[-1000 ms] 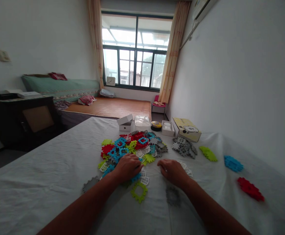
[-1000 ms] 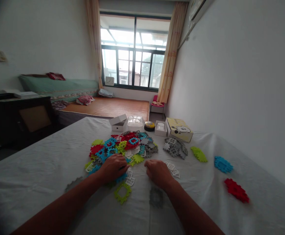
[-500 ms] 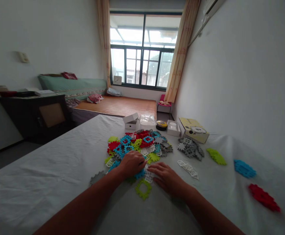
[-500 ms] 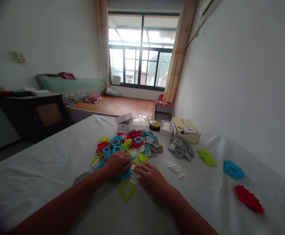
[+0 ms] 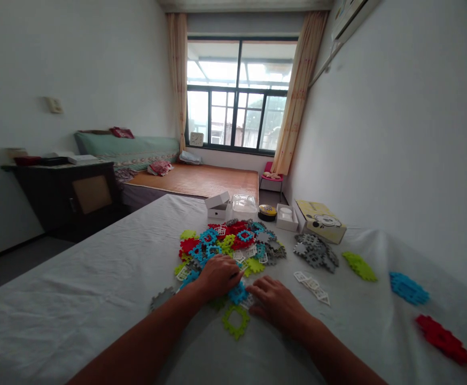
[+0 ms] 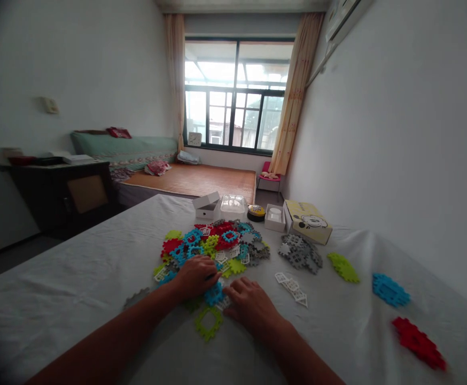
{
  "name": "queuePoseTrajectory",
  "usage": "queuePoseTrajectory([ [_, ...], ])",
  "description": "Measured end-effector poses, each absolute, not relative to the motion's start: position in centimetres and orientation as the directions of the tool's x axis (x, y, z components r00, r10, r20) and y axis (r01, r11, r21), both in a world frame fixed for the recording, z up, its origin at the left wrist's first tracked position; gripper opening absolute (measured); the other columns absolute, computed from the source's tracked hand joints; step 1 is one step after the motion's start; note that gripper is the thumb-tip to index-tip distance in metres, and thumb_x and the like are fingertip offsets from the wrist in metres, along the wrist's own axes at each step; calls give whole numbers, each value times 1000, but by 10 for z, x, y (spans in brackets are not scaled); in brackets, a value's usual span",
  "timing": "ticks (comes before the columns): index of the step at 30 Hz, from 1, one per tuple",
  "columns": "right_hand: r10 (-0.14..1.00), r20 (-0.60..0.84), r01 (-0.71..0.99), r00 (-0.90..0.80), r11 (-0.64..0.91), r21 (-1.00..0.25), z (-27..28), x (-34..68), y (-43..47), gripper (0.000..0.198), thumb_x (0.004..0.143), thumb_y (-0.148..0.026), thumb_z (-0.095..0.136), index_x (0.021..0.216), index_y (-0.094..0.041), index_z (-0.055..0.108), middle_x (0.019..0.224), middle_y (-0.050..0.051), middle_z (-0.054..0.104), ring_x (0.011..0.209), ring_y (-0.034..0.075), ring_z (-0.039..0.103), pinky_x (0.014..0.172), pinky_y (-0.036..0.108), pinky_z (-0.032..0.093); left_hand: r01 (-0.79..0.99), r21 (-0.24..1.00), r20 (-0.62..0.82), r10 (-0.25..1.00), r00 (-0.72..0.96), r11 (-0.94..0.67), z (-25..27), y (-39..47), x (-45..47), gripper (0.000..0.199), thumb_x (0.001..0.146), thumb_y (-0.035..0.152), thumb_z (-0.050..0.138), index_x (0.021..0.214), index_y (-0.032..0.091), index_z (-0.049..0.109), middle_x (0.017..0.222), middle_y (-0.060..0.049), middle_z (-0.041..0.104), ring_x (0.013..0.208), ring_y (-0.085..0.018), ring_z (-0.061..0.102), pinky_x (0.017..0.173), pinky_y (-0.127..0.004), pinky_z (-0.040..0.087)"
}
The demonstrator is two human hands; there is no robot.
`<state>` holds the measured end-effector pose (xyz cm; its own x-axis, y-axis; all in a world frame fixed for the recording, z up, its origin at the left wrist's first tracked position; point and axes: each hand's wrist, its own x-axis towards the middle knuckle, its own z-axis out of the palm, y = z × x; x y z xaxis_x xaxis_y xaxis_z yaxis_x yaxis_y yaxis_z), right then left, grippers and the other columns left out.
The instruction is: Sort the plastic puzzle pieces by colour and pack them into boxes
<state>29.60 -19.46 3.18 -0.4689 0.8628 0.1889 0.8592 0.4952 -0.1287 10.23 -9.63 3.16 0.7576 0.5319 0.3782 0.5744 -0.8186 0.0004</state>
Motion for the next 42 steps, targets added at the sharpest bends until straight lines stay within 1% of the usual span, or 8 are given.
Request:
queuePoseTrajectory([
  [7, 861, 195, 854, -470, 499, -148, 30, 292, -193, 17, 87, -19, 56, 102, -23, 62, 100, 5, 63, 96, 19, 58, 84, 29, 46, 586, -20, 371, 538, 757, -810, 31, -96, 102, 34, 91, 37, 46, 66, 20, 61, 70, -1, 65, 72, -16, 59, 73, -29, 41],
  [14, 867, 180, 872, -464, 482, -78, 35, 297, -196, 11, 86, -16, 52, 88, -21, 62, 94, 5, 65, 91, 18, 58, 81, 28, 44, 583, -12, 373, 537, 756, -812, 29, -96, 102, 34, 91, 37, 47, 66, 20, 62, 70, -1, 66, 71, -16, 59, 73, -28, 41],
  [19, 889, 156, 873, -430, 454, -181, 41, 301, -199, 13, 81, -16, 54, 89, -21, 62, 93, 4, 65, 90, 18, 58, 79, 26, 44, 582, -4, 369, 540, 756, -813, 30, -96, 101, 34, 91, 38, 46, 66, 20, 62, 70, -2, 66, 71, -16, 59, 73, -28, 41],
  [26, 946, 255, 867, -202, 293, -403, 30, 322, -191, 12, 87, -26, 51, 94, -24, 61, 97, 1, 65, 75, 14, 62, 71, 26, 46, 580, -24, 348, 537, 768, -814, 31, -95, 102, 35, 93, 39, 43, 68, 21, 62, 72, -1, 65, 74, -16, 59, 73, -28, 40],
  [29, 941, 299, 855, -161, 284, -434, 28, 321, -190, 13, 88, -29, 52, 95, -25, 62, 98, 1, 65, 73, 13, 62, 71, 26, 47, 582, -31, 345, 538, 769, -812, 32, -96, 102, 36, 93, 39, 43, 68, 21, 62, 71, -1, 64, 73, -16, 58, 72, -28, 40],
  [33, 890, 247, 825, -383, 450, -342, 32, 309, -194, 16, 87, -36, 56, 98, -28, 66, 101, 1, 65, 91, 18, 61, 81, 28, 47, 577, -26, 348, 533, 771, -817, 32, -96, 102, 37, 93, 39, 43, 67, 20, 62, 71, -1, 64, 72, -16, 58, 72, -28, 40],
  [36, 874, 229, 852, -429, 476, -219, 30, 302, -193, 24, 85, -37, 59, 106, -28, 64, 109, 4, 64, 101, 22, 57, 85, 32, 46, 574, -20, 357, 531, 769, -818, 32, -96, 102, 36, 93, 38, 44, 67, 20, 63, 71, -1, 64, 72, -16, 57, 73, -28, 40],
  [42, 780, 307, 822, -545, 570, 11, 20, 303, -184, 16, 91, -27, 51, 94, -22, 65, 84, 4, 66, 83, 19, 58, 74, 29, 46, 585, -45, 357, 534, 767, -810, 33, -96, 103, 36, 92, 38, 44, 66, 20, 62, 70, -1, 64, 71, -15, 58, 72, -28, 40],
])
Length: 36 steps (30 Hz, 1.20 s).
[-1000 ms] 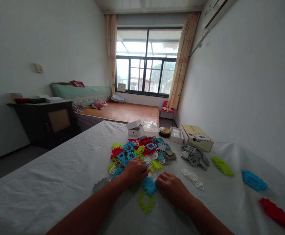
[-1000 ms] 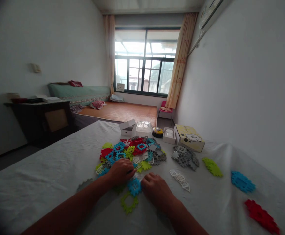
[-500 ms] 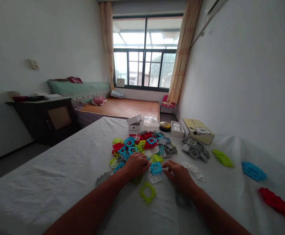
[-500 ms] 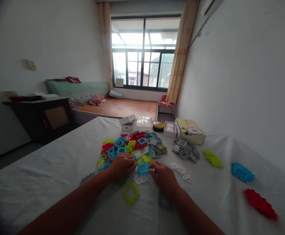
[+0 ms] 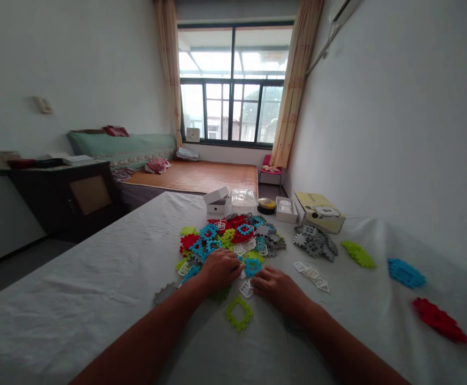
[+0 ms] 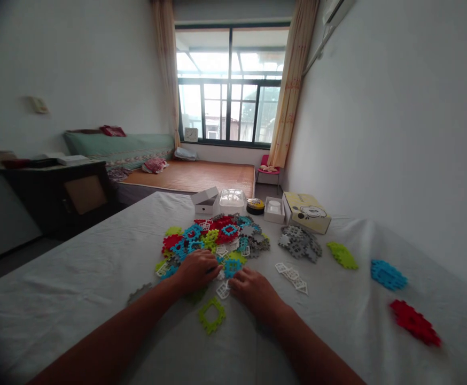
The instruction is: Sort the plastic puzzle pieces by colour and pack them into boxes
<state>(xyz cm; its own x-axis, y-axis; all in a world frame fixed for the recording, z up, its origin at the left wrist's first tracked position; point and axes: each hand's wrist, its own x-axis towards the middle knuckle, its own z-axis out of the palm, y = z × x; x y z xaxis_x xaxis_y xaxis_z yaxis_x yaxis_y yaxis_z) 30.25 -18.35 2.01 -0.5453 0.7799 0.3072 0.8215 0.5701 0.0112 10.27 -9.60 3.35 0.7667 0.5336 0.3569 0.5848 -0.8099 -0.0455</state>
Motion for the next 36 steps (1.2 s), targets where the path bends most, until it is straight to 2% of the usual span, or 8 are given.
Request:
queuePoseTrajectory([
  [3, 793, 406, 877, -454, 477, 49, 25, 317, -181, 17, 91, -20, 48, 95, -21, 64, 81, 4, 67, 80, 18, 59, 73, 30, 43, 586, -45, 344, 538, 770, -809, 37, -97, 102, 37, 92, 38, 44, 65, 20, 61, 70, -1, 64, 71, -15, 58, 71, -27, 40],
  [6, 867, 476, 970, -151, 222, -95, 33, 352, -179, 22, 93, -21, 43, 102, -21, 63, 88, 5, 69, 80, 17, 62, 71, 28, 43, 584, -40, 336, 539, 772, -811, 40, -98, 102, 37, 93, 37, 43, 65, 20, 61, 69, -1, 63, 70, -15, 58, 71, -26, 41],
  [9, 927, 372, 977, 53, 29, -211, 34, 395, -177, 20, 91, -27, 45, 94, -21, 65, 82, 4, 67, 73, 16, 62, 67, 27, 44, 583, -46, 331, 538, 775, -811, 41, -99, 101, 37, 92, 38, 43, 65, 20, 62, 69, -1, 63, 70, -15, 58, 72, -26, 41],
  [14, 898, 434, 961, -70, 177, -211, 31, 392, -178, 21, 89, -33, 51, 94, -22, 68, 98, 7, 66, 97, 21, 58, 85, 33, 44, 576, -55, 342, 526, 778, -816, 38, -98, 101, 37, 92, 37, 44, 65, 20, 62, 68, -1, 63, 70, -15, 58, 70, -26, 40],
  [21, 761, 287, 743, -582, 641, -192, 26, 291, -193, 26, 91, -31, 53, 116, -28, 60, 115, 1, 66, 106, 18, 54, 91, 30, 42, 588, -73, 355, 530, 771, -806, 38, -98, 101, 38, 93, 38, 42, 67, 20, 63, 71, -1, 66, 72, -16, 61, 70, -27, 40],
  [27, 768, 239, 788, -594, 616, -20, 19, 290, -191, 11, 90, -21, 52, 92, -22, 63, 91, 1, 70, 86, 17, 57, 80, 28, 42, 726, -69, 336, 669, 663, -684, 54, -101, 98, 41, 93, 39, 39, 70, 20, 66, 74, -4, 68, 71, -18, 63, 65, -27, 41],
  [31, 781, 263, 819, -566, 570, 68, 23, 291, -193, 14, 87, -16, 54, 97, -21, 62, 90, 2, 68, 83, 17, 57, 77, 28, 40, 788, -72, 295, 742, 602, -611, 58, -101, 97, 39, 92, 39, 39, 71, 20, 67, 76, -6, 69, 73, -20, 64, 67, -30, 42],
  [36, 909, 350, 973, -227, 227, 41, 37, 328, -188, 19, 83, -9, 51, 91, -21, 63, 89, 4, 66, 89, 17, 57, 78, 28, 37, 745, -96, 246, 710, 660, -660, 56, -102, 95, 33, 89, 36, 43, 73, 21, 67, 80, -6, 70, 83, -22, 62, 73, -33, 42],
])
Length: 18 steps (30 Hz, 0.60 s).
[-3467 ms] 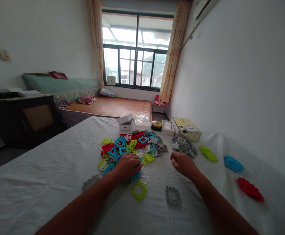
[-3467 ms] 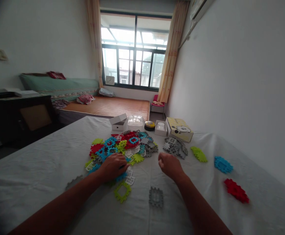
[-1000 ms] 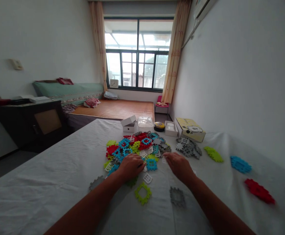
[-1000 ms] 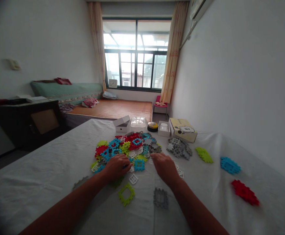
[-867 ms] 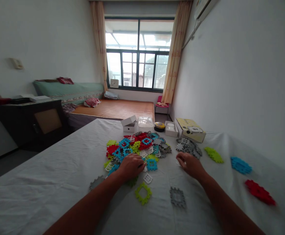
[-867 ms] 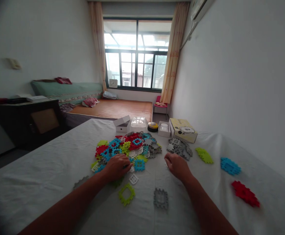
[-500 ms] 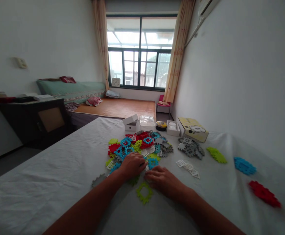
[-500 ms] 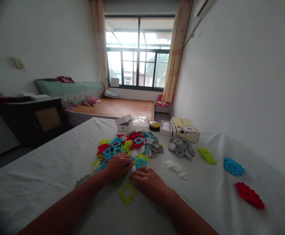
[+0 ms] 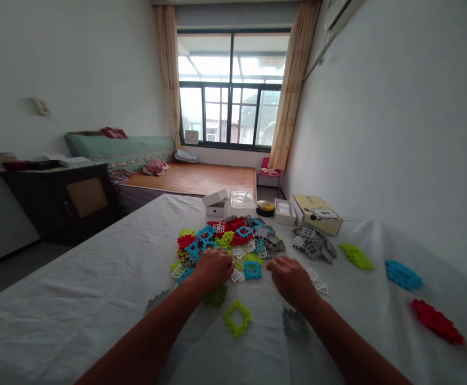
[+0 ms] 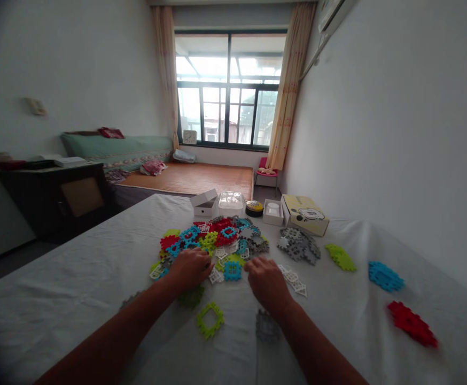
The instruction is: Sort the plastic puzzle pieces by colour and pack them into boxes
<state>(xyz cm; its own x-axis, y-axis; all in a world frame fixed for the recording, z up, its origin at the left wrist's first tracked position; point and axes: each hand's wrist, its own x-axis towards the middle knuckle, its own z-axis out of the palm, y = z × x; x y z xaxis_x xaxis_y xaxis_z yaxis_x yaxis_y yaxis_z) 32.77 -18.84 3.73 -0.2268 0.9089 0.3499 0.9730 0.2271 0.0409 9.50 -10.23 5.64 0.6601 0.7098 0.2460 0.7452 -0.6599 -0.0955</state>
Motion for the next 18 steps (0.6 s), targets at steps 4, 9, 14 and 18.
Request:
queuePoseTrajectory([
  [4, 951, 305, 993, 55, -83, 79, 40, 378, -184, 14, 80, -12, 52, 84, -21, 63, 89, 5, 66, 91, 21, 57, 70, 29, 36, 637, -109, 173, 616, 768, -763, 58, -104, 90, 17, 80, 34, 57, 75, 21, 67, 82, -6, 69, 91, -24, 58, 83, -37, 40],
  [9, 931, 365, 999, 29, -14, -45, 32, 379, -181, 23, 83, -13, 49, 98, -23, 64, 105, 5, 65, 101, 22, 55, 77, 31, 39, 566, -89, 164, 549, 820, -819, 57, -108, 92, 11, 75, 29, 64, 76, 19, 68, 83, -7, 70, 93, -25, 58, 91, -42, 35],
  [14, 906, 405, 936, -124, 242, -256, 33, 337, -184, 20, 87, -17, 48, 96, -22, 64, 99, 6, 66, 99, 21, 57, 83, 34, 43, 339, 81, 249, 348, 904, -937, 54, -122, 105, 12, 84, 30, 57, 84, 27, 69, 87, 0, 71, 95, -19, 58, 93, -35, 35],
  [18, 904, 349, 814, -246, 389, -433, 35, 317, -191, 19, 91, -25, 48, 100, -22, 64, 99, 4, 65, 85, 15, 60, 79, 29, 48, 384, 96, 382, 390, 838, -918, 56, -121, 108, 18, 90, 28, 50, 89, 26, 68, 90, -2, 71, 96, -18, 59, 90, -33, 37],
])
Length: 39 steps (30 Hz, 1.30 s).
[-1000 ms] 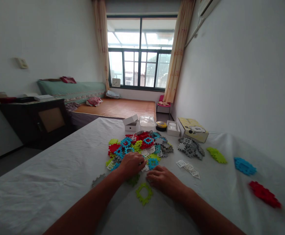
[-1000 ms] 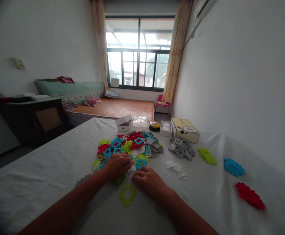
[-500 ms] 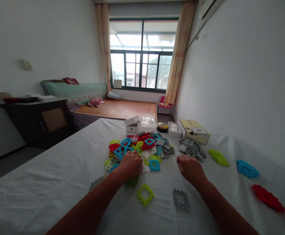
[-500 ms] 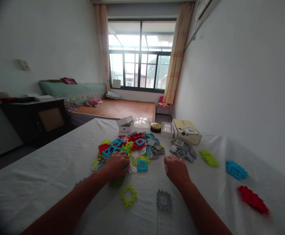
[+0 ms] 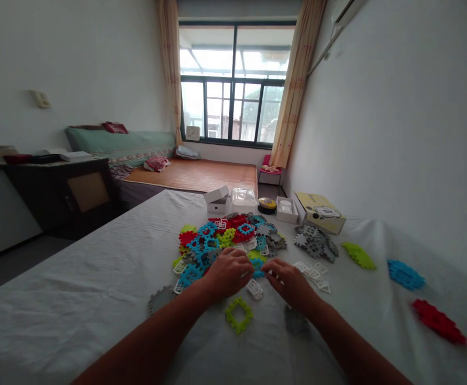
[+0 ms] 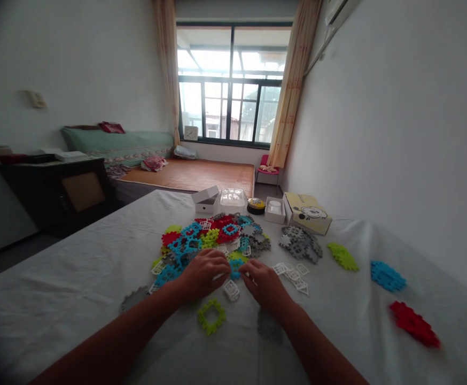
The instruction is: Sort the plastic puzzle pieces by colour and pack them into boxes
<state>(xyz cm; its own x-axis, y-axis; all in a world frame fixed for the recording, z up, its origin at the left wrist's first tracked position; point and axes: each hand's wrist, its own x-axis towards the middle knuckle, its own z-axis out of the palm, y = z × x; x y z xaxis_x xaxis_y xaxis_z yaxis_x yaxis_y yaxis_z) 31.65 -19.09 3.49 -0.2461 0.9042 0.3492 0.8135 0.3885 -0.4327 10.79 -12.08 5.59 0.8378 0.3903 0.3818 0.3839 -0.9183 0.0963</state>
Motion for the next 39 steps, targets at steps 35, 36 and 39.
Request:
queuePoseTrajectory([
  [35, 973, 122, 974, 194, -177, -139, 17, 449, -172, 35, 93, -30, 35, 83, -18, 66, 88, 10, 70, 82, 20, 63, 73, 28, 41, 598, 50, 450, 553, 701, -800, 49, -101, 100, 20, 90, 26, 48, 85, 25, 68, 91, -1, 71, 89, -18, 62, 81, -32, 42],
  [36, 973, 134, 974, 189, -168, -152, 19, 443, -173, 36, 94, -31, 34, 84, -18, 66, 88, 10, 70, 82, 19, 63, 73, 28, 41, 597, 50, 447, 552, 703, -801, 48, -101, 100, 20, 90, 26, 48, 85, 25, 68, 91, -1, 71, 89, -18, 62, 81, -32, 42],
  [39, 973, 218, 980, 70, -26, -200, 21, 428, -174, 31, 92, -34, 40, 99, -21, 67, 102, 9, 68, 96, 20, 60, 79, 30, 42, 590, 56, 451, 548, 705, -806, 48, -101, 100, 20, 90, 27, 48, 84, 24, 67, 90, -1, 71, 88, -17, 62, 80, -31, 42],
])
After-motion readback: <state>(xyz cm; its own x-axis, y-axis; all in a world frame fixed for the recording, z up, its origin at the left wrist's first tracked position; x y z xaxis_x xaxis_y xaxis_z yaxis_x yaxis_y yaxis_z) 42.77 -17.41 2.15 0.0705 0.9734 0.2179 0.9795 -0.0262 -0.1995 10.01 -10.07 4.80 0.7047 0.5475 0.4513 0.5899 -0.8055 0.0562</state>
